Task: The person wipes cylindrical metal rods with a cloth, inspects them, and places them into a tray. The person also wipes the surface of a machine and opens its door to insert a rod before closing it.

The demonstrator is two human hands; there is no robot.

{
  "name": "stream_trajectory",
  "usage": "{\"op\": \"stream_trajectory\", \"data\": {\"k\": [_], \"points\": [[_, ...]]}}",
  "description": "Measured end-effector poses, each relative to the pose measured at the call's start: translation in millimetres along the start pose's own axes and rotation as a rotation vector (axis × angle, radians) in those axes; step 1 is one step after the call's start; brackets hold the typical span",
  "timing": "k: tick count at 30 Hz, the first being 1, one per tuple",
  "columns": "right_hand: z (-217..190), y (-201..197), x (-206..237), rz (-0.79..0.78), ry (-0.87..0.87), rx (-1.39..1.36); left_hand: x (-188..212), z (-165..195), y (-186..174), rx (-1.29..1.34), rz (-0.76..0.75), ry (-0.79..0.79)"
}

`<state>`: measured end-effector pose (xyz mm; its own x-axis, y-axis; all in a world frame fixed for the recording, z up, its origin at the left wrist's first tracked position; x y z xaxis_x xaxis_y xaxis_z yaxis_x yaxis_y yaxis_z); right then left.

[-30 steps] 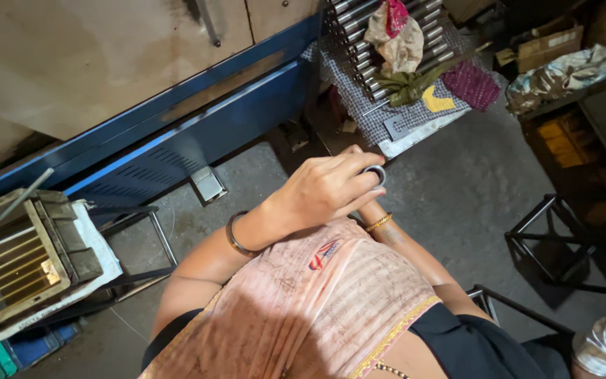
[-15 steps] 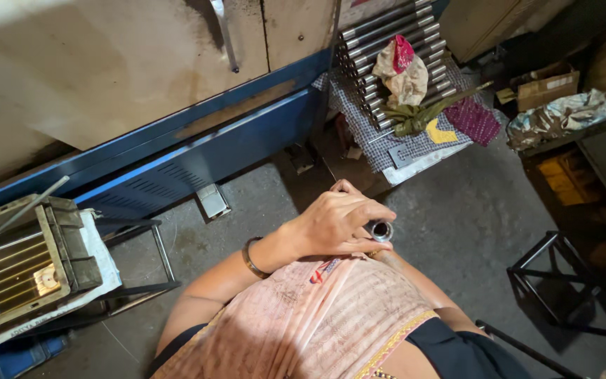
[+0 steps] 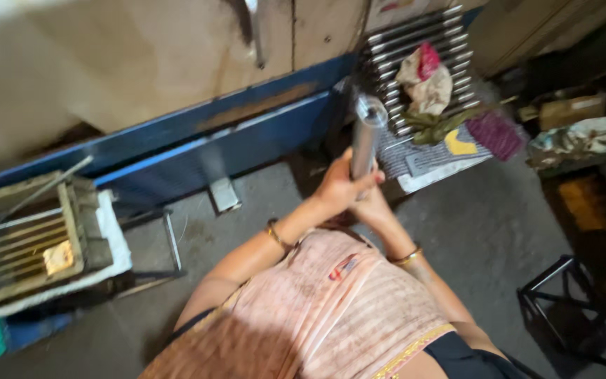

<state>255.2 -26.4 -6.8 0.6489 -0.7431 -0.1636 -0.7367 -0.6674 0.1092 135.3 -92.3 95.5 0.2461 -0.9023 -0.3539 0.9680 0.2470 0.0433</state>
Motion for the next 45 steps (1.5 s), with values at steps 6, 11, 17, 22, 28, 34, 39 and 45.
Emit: {"op": "stream_trajectory", "data": {"k": [6, 11, 17, 22, 28, 34, 39, 45], "points": [[-73.1, -4.0, 9.3, -0.138, 0.139, 0.242, -26.4, 2.3, -36.7, 0.621, 0.295, 0.055], [-121.3, 11.8, 11.1, 0.061, -0.222, 0.230, -44.5, 8.8, -69.8, 1.111, 0.522, -0.103], [-167.9, 38.0, 1.2, 0.052, -0.636, 0.511, -38.1, -26.1, -69.1, 1.570, 0.445, -0.274], [-184.0, 56.7, -13.3, -0.069, -0.644, 0.529, -20.7, -75.0, -43.4, 1.659, 0.464, -0.611], [-185.4, 75.3, -20.7, -0.174, -0.661, 0.519, 13.6, -134.5, -3.4, 1.656, 0.058, -0.469], [-181.6, 78.2, -19.3, -0.213, -0.670, 0.487, 39.5, -157.3, 12.9, 1.732, 0.046, -0.573], [-184.5, 77.9, -18.2, -0.214, -0.643, 0.493, 44.0, -158.6, 13.2, 1.648, 0.053, -0.612], [-191.9, 70.1, -15.5, -0.227, -0.647, 0.490, 40.5, -135.5, -0.4, 1.507, 0.089, -0.542]]}}
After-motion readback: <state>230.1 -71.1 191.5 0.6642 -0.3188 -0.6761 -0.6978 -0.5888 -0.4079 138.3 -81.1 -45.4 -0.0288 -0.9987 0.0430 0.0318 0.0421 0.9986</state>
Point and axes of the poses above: each hand's wrist, its own x-axis away from the middle knuckle, its own y-axis out of the palm, z = x × y, the point moved 1 cm from there along -x, towards the middle knuckle, and after that the axes turned 8 degrees about -x, right-handed, at the moved point
